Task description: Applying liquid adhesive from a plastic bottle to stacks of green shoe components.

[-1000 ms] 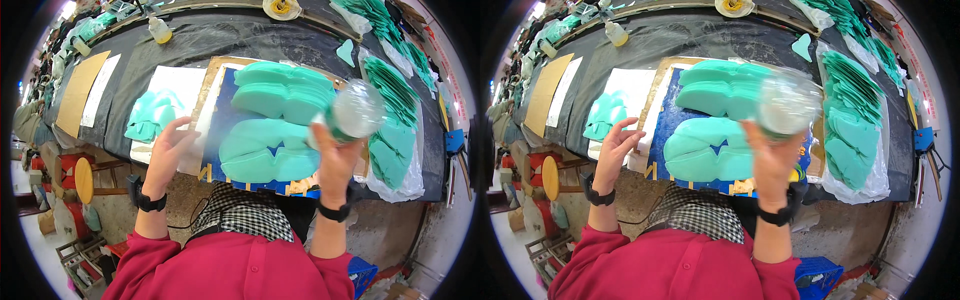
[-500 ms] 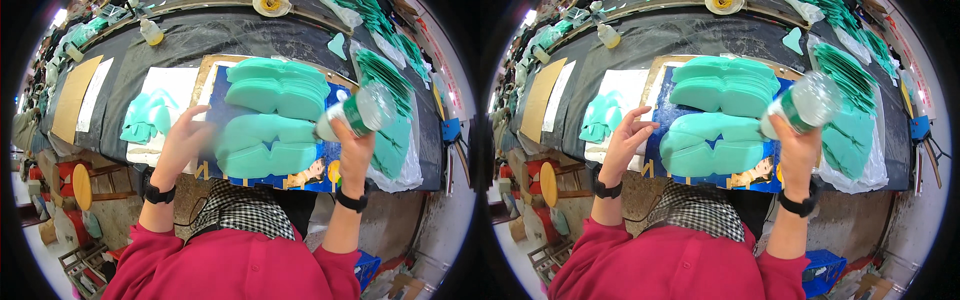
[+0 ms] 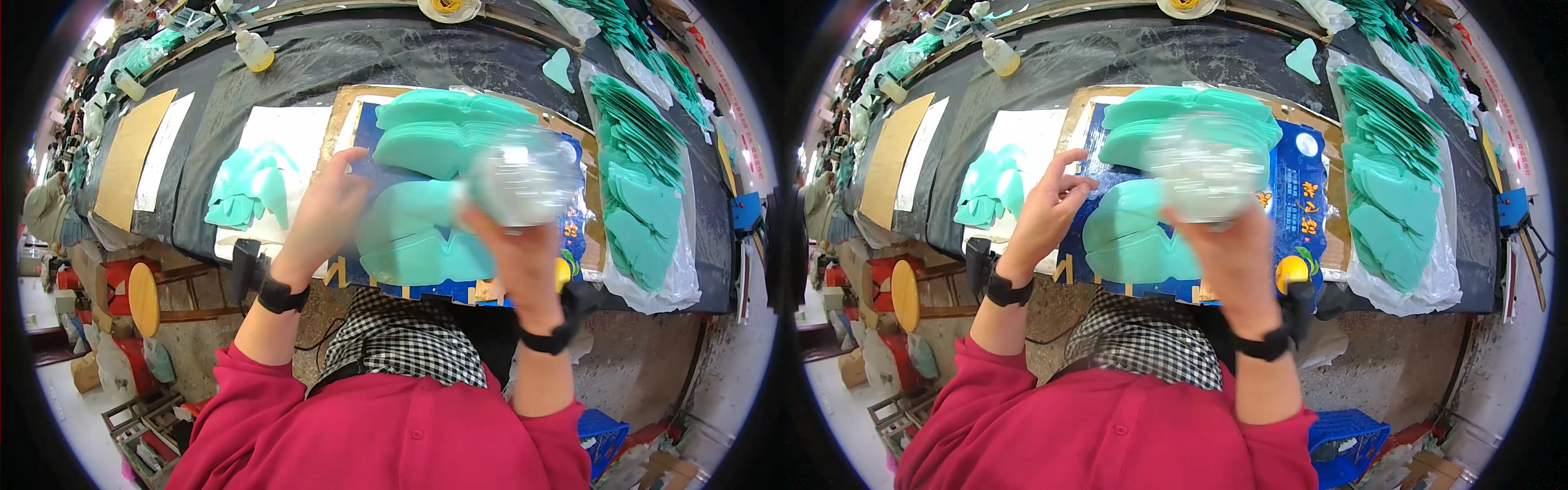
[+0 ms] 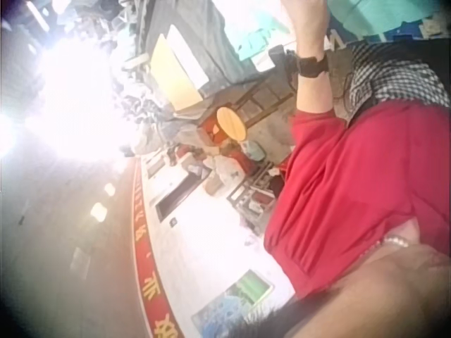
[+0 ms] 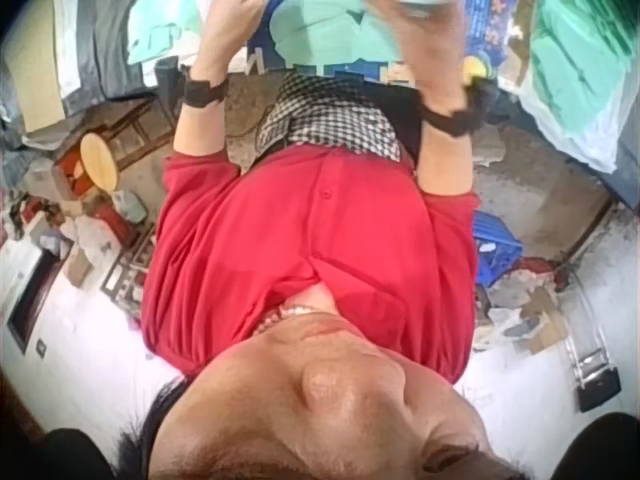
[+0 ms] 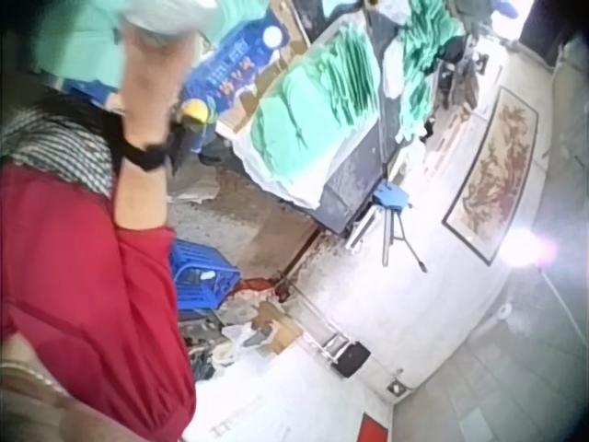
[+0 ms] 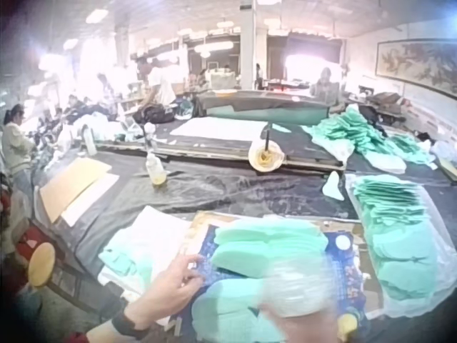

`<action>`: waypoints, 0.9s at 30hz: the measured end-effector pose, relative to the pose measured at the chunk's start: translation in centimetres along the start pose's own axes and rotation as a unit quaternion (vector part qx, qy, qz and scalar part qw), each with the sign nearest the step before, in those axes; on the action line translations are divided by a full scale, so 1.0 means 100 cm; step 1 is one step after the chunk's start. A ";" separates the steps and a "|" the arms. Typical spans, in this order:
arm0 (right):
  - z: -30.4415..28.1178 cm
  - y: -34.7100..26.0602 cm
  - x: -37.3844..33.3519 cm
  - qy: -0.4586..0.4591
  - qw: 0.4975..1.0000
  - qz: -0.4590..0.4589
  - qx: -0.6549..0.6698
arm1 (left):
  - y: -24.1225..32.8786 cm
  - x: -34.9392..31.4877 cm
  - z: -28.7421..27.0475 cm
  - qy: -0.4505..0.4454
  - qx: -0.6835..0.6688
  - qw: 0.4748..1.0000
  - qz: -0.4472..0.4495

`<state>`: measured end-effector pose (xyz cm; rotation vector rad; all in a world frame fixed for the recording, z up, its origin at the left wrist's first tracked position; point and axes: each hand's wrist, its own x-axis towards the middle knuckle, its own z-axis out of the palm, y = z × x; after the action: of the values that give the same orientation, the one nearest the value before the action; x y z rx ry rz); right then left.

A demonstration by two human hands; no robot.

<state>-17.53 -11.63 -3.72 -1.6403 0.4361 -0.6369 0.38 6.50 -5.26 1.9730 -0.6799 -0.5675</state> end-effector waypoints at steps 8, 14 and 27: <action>-0.112 0.004 -0.032 0.239 0.970 -0.041 -0.026 | -0.006 0.019 0.029 0.022 0.210 0.974 0.082; -0.135 0.021 -0.067 0.322 0.936 -0.004 0.142 | -0.001 0.021 0.044 0.023 0.260 0.959 0.110; -0.128 0.018 -0.081 0.289 0.946 0.007 0.146 | 0.045 0.019 0.029 -0.124 -0.012 0.992 -0.016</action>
<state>-31.68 -16.88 -5.65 -1.1502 0.7358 -1.1219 -1.05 1.57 -2.77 1.9108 -0.7904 -0.8463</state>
